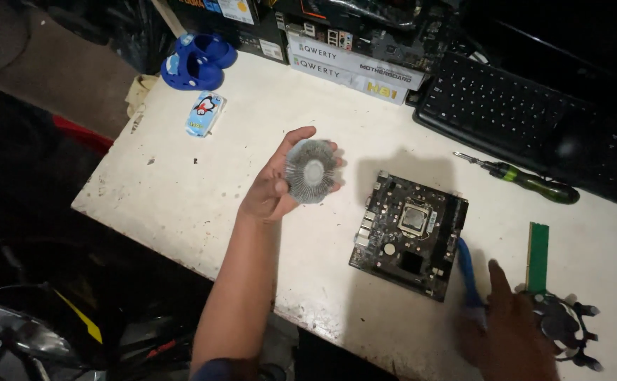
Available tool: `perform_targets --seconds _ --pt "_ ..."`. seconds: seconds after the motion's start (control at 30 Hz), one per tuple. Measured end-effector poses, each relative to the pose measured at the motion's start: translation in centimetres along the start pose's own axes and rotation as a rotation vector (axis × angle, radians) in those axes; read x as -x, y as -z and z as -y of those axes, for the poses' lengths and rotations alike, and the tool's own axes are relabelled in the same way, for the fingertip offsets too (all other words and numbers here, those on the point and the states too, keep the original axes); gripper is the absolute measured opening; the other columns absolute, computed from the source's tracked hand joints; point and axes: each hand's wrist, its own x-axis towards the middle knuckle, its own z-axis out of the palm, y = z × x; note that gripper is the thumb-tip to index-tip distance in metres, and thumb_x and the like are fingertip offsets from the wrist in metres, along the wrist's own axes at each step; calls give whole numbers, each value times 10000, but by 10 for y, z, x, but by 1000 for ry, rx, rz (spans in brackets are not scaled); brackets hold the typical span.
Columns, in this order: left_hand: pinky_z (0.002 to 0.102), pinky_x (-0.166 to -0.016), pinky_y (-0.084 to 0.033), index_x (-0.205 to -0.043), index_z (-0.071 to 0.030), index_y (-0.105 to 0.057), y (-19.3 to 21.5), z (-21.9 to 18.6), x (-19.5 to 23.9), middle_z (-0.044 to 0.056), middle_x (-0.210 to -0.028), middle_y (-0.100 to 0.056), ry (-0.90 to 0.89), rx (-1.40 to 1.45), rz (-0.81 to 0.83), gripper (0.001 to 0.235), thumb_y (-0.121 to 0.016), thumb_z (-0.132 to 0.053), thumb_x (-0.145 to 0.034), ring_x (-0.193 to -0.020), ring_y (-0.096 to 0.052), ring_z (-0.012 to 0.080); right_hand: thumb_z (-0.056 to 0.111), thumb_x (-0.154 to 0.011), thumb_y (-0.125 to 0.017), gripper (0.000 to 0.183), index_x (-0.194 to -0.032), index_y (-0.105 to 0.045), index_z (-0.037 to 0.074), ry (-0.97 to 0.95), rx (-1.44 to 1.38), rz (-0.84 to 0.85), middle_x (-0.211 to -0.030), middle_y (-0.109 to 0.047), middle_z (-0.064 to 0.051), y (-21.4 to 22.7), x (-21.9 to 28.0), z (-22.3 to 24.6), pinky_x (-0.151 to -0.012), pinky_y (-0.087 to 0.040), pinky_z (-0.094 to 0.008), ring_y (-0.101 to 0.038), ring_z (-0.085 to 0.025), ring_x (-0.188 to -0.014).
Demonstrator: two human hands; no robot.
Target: The person removes a CPU cooler from a motherboard and uses a brush to clean the heatsink fins and fan blades. The person then brushes the table surface and continues cleaning the fan assembly.
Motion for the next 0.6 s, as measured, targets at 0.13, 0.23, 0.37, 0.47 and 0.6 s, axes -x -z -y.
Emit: perform_targets --seconds 0.13,0.23,0.37,0.47,0.6 --pt "701 -1171 -423 -1606 -155 -345 8 -3 -10 221 -1623 -393 28 58 124 766 -793 -325 -1009 -1478 -443 433 405 -867 -609 711 -1538 -377 391 62 7 -86 -1237 -575 -155 65 15 42 -954 -468 -497 -586 -344 -1102" --pt "675 -1176 -417 -1576 -148 -367 21 6 -2 245 -1584 -416 -6 77 82 809 -814 -433 -965 -1430 -481 459 279 -906 -644 481 -1363 -701 419 112 -44 -268 -753 -756 -197 84 45 32 -629 -574 -396 -781 -323 -581" --pt "631 -1197 -422 -1539 -103 -420 31 -9 5 261 -1570 -438 -17 50 98 788 -824 -441 -953 -1372 -536 439 45 -1023 -689 401 -1423 -670 48 399 -627 -521 -760 -627 -115 59 14 24 -580 -394 -290 -509 -189 -546" --pt "639 -1191 -392 -1516 -125 -434 35 -18 11 252 -1531 -459 -71 41 101 765 -816 -449 -939 -1338 -536 475 74 -895 -832 387 -1228 -648 0 430 -616 -548 -1282 -681 -128 81 36 97 -957 -474 -336 -651 -239 -1113" --pt "578 -1166 -432 -1493 -102 -429 35 -29 7 273 -1508 -475 -30 -77 68 783 -829 -472 -931 -1355 -544 418 230 -794 -818 281 -1001 -647 145 608 -750 -291 -1022 -769 -60 60 13 170 -888 -535 -315 -727 -182 -1009"
